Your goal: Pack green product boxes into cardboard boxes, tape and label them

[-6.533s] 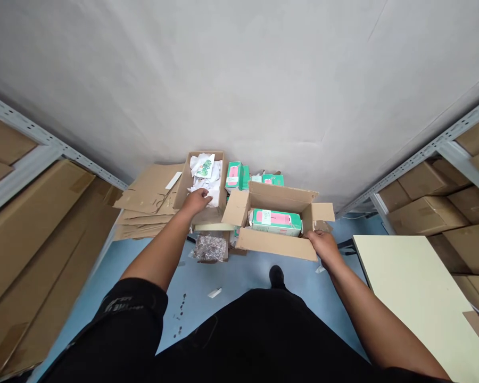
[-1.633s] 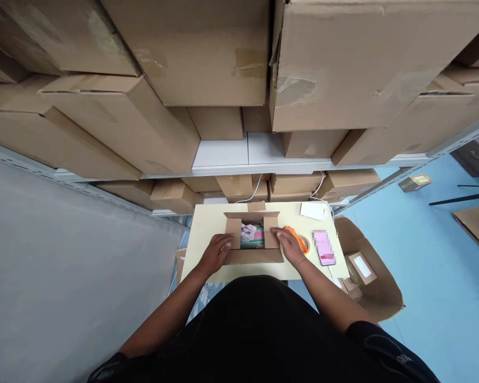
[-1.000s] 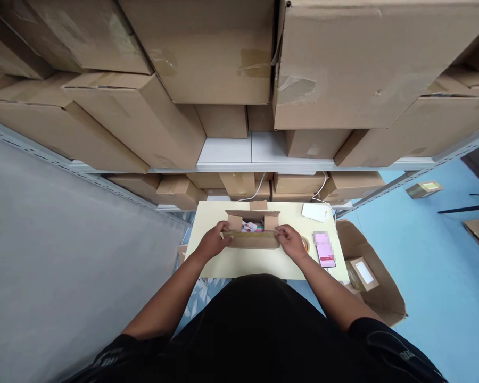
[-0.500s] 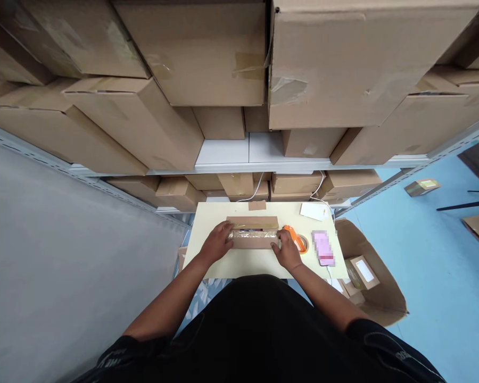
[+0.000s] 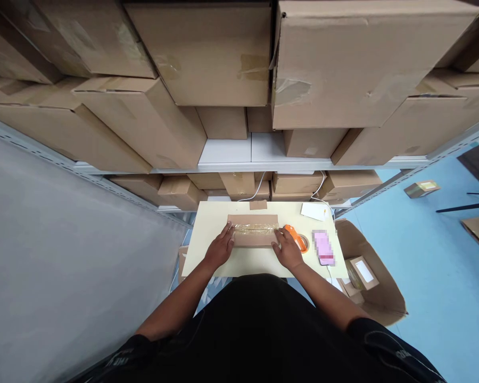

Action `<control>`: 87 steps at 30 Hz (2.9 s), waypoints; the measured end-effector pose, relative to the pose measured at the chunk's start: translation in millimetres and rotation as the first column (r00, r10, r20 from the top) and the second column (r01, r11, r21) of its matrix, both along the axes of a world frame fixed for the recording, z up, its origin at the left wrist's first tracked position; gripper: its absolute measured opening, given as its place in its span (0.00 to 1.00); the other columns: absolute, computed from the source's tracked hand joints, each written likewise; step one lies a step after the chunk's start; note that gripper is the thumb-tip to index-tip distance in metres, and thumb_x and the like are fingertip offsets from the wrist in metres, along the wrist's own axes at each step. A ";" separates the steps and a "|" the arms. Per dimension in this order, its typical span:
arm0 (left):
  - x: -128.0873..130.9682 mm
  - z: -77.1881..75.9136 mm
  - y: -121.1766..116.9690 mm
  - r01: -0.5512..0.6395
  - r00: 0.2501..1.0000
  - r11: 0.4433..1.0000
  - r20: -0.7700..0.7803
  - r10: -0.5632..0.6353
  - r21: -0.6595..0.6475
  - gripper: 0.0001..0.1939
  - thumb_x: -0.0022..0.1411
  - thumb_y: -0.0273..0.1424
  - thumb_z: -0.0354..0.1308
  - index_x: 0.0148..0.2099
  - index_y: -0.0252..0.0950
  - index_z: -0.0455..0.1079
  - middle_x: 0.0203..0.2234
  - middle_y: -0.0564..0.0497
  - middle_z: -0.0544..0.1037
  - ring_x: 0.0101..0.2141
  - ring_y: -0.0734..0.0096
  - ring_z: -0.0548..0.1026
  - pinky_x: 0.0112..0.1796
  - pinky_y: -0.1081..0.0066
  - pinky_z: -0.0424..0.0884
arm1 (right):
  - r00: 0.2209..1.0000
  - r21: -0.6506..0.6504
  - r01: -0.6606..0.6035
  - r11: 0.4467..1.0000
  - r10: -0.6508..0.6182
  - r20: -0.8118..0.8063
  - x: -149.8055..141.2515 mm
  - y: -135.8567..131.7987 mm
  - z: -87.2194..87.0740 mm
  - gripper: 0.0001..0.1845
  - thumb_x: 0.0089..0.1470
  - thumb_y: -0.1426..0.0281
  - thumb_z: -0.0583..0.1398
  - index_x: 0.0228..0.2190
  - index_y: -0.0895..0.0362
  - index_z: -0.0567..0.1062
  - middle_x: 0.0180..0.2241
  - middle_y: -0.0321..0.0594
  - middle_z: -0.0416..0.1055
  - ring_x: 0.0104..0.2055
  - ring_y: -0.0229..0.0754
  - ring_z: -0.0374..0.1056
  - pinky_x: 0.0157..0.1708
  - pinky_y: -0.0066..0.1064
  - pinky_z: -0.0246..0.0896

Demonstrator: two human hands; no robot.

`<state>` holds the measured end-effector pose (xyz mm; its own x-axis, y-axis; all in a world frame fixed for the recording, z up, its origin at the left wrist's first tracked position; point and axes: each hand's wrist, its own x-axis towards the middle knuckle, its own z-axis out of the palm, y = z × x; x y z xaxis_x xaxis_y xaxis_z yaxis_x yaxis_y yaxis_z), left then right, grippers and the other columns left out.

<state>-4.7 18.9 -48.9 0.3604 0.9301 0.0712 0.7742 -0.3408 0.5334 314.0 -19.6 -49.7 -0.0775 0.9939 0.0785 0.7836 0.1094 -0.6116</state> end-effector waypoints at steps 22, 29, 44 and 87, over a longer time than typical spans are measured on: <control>-14.1 -12.6 8.7 0.079 0.991 0.997 0.113 -0.078 -0.009 0.28 0.76 0.37 0.42 0.75 0.40 0.52 0.74 0.43 0.51 0.72 0.55 0.55 0.65 0.50 0.63 | 0.908 -0.060 0.298 0.953 -0.263 0.327 35.5 -28.7 -41.5 0.16 0.55 0.61 0.62 0.44 0.51 0.80 0.43 0.49 0.78 0.50 0.56 0.69 0.49 0.45 0.64; -10.6 -8.0 7.8 0.057 0.996 0.998 0.071 -0.054 -0.035 0.27 0.76 0.37 0.43 0.74 0.38 0.54 0.74 0.43 0.53 0.71 0.58 0.56 0.67 0.53 0.61 | 0.867 -0.182 0.440 0.879 -0.363 0.342 42.5 -5.3 -85.8 0.09 0.54 0.59 0.63 0.31 0.51 0.78 0.30 0.47 0.74 0.46 0.58 0.71 0.43 0.50 0.65; -5.8 -3.0 7.5 -0.006 0.999 1.000 0.051 0.007 -0.017 0.27 0.74 0.33 0.48 0.72 0.38 0.59 0.72 0.43 0.58 0.69 0.56 0.62 0.66 0.52 0.64 | 0.678 -0.337 0.253 0.907 -0.414 -0.608 70.3 21.0 49.9 0.21 0.50 0.49 0.65 0.32 0.55 0.77 0.30 0.39 0.77 0.34 0.48 0.68 0.36 0.35 0.63; 21.3 112.3 57.9 -0.093 0.728 0.642 0.388 0.566 -0.761 0.09 0.58 0.36 0.63 0.32 0.37 0.72 0.24 0.53 0.77 0.25 0.72 0.74 0.29 0.73 0.69 | 0.902 -0.471 -0.318 0.823 0.109 -0.419 -25.8 108.8 85.0 0.30 0.48 0.41 0.66 0.28 0.57 0.79 0.25 0.37 0.74 0.30 0.43 0.69 0.30 0.31 0.62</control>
<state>16.6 76.8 63.4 0.1276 0.8375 -0.5313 0.2323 0.4956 0.8369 288.2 89.2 35.3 -0.3630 0.8532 -0.3746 0.4923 -0.1657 -0.8545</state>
